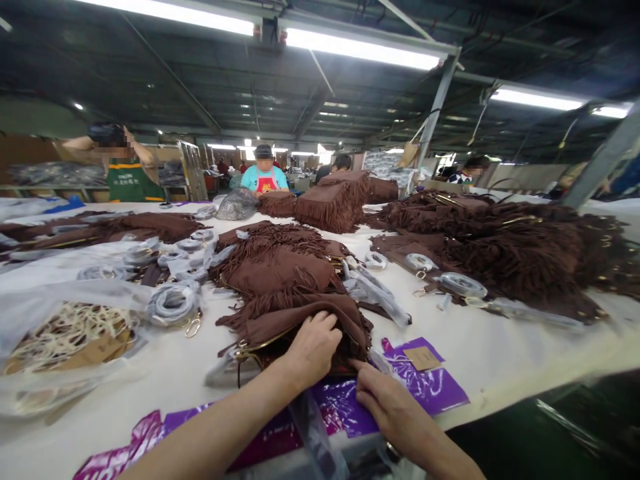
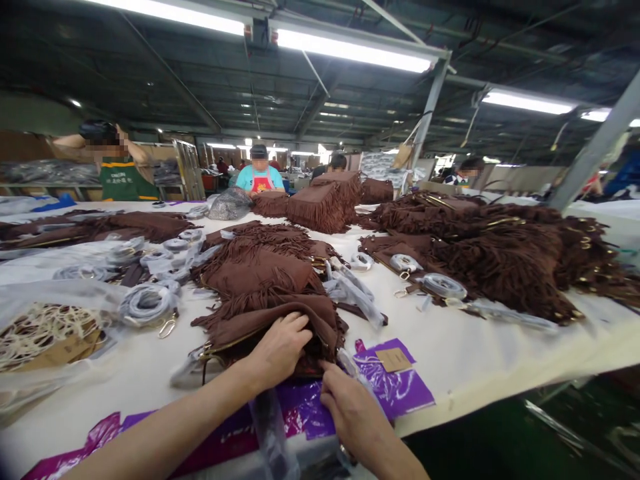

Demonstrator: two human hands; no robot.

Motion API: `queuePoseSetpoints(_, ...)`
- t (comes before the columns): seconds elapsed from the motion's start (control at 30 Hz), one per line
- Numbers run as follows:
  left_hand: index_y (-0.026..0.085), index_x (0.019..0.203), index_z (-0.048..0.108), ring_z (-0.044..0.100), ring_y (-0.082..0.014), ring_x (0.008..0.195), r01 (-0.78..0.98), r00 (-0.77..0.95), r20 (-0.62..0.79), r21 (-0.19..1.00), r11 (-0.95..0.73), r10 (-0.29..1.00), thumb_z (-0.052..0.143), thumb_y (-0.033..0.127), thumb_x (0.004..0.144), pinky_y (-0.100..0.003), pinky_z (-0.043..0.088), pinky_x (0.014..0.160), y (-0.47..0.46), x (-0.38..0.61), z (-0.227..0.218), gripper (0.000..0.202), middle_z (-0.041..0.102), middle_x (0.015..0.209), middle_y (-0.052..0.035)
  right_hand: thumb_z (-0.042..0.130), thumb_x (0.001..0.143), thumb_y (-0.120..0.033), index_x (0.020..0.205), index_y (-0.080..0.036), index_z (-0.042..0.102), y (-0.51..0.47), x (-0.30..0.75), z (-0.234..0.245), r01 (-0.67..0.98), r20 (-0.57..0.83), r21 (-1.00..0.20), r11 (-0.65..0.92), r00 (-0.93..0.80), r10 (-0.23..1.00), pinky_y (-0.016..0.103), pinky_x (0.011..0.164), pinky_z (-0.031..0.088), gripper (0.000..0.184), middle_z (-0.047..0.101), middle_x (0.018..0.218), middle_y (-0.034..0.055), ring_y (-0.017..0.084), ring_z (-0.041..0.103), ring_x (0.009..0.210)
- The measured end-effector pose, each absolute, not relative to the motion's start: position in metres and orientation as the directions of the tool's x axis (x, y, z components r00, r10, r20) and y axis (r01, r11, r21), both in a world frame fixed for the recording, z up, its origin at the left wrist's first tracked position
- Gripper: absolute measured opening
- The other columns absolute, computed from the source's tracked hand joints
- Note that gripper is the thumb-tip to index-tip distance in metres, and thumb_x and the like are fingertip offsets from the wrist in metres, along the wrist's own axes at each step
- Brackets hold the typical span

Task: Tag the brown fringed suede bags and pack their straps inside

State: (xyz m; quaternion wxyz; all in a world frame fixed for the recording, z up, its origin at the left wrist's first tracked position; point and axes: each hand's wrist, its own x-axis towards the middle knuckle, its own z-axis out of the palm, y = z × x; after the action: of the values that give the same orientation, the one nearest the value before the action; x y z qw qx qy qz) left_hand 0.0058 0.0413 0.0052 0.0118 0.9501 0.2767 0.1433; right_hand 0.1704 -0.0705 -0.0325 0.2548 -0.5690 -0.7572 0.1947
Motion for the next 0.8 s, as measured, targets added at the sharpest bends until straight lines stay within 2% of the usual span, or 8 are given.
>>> queuePoseSetpoints(0.1,0.018,0.086,0.065,0.047,-0.023,0.105,0.447,0.828,0.297,0.159,-0.88,0.475,0.048,0.004,0.081,-0.035,0.044,0.089,0.05,0.008,0.01,0.022,0.055,0.108,-0.0086,0.037,0.087,-0.014,0.075,-0.026,0.04,-0.07,0.171,-0.029,0.765,0.167,-0.58,0.279,-0.224,0.96,0.038,0.085,0.049,0.017,0.063,0.089,0.007,0.025,0.059,0.109)
queuePoseSetpoints(0.2,0.021,0.072,0.069,0.044,-0.0218,0.109,0.339,0.879,0.26,0.247,-0.908,0.399,0.05,0.005,0.081,-0.034,0.041,0.091,0.054,0.006,0.008,0.026,0.053,0.108,-0.0052,0.037,0.086,-0.013,0.075,-0.025,0.037,-0.069,0.17,-0.026,0.761,0.155,-0.596,0.256,-0.204,0.967,0.039,0.087,0.048,0.016,0.063,0.092,0.0076,0.025,0.06,0.105)
queuePoseSetpoints(0.27,0.022,0.075,0.071,0.043,-0.0228,0.11,0.374,0.869,0.24,0.252,-0.893,0.432,0.05,0.007,0.084,-0.037,0.041,0.091,0.053,0.006,0.004,0.027,0.054,0.108,-0.0056,0.037,0.084,-0.012,0.075,-0.025,0.037,-0.069,0.17,-0.026,0.752,0.141,-0.612,0.245,-0.201,0.969,0.04,0.088,0.047,0.016,0.064,0.102,0.0091,0.025,0.059,0.106)
queuePoseSetpoints(0.37,0.02,0.087,0.071,0.042,-0.0262,0.108,0.517,0.811,0.224,0.159,-0.841,0.54,0.047,0.011,0.087,-0.044,0.04,0.09,0.051,0.011,-0.001,0.026,0.054,0.103,-0.0091,0.038,0.084,-0.011,0.075,-0.024,0.038,-0.068,0.171,-0.025,0.747,0.131,-0.619,0.242,-0.206,0.97,0.041,0.088,0.046,0.016,0.063,0.11,0.0099,0.025,0.059,0.105)
queuePoseSetpoints(0.43,0.018,0.086,0.07,0.042,-0.0281,0.109,0.569,0.786,0.226,0.098,-0.816,0.576,0.047,0.013,0.088,-0.047,0.04,0.091,0.051,0.017,-0.003,0.023,0.053,0.104,-0.011,0.038,0.084,-0.011,0.076,-0.024,0.038,-0.067,0.172,-0.025,0.752,0.135,-0.612,0.246,-0.207,0.969,0.04,0.086,0.045,0.016,0.063,0.107,0.0096,0.025,0.059,0.102)
queuePoseSetpoints(0.53,0.017,0.084,0.07,0.041,-0.0294,0.111,0.592,0.779,0.218,0.054,-0.804,0.588,0.051,0.013,0.085,-0.049,0.039,0.093,0.052,0.022,-0.003,0.02,0.053,0.108,-0.0118,0.038,0.084,-0.011,0.074,-0.024,0.037,-0.066,0.171,-0.024,0.78,0.143,-0.578,0.241,-0.194,0.971,0.037,0.076,0.045,0.017,0.059,0.089,0.006,0.023,0.058,0.086)
queuePoseSetpoints(0.63,0.019,0.088,0.07,0.04,-0.0293,0.112,0.594,0.781,0.196,0.059,-0.802,0.593,0.052,0.01,0.083,-0.048,0.038,0.093,0.053,0.021,-0.003,0.021,0.052,0.11,-0.0112,0.039,0.084,-0.01,0.072,-0.024,0.034,-0.064,0.171,-0.023,0.802,0.135,-0.551,0.23,-0.187,0.973,0.033,0.069,0.041,0.019,0.053,0.077,0.0016,0.02,0.054,0.074)
queuePoseSetpoints(0.8,0.029,0.098,0.073,0.04,-0.0269,0.113,0.558,0.779,0.238,0.157,-0.815,0.58,0.049,0.014,0.087,-0.045,0.036,0.095,0.054,0.013,-0.007,0.03,0.053,0.109,-0.0078,0.041,0.083,-0.008,0.073,-0.024,0.037,-0.066,0.173,-0.026,0.787,0.151,-0.567,0.244,-0.192,0.97,0.031,0.068,0.039,0.019,0.053,0.077,-0.0002,0.019,0.053,0.075)
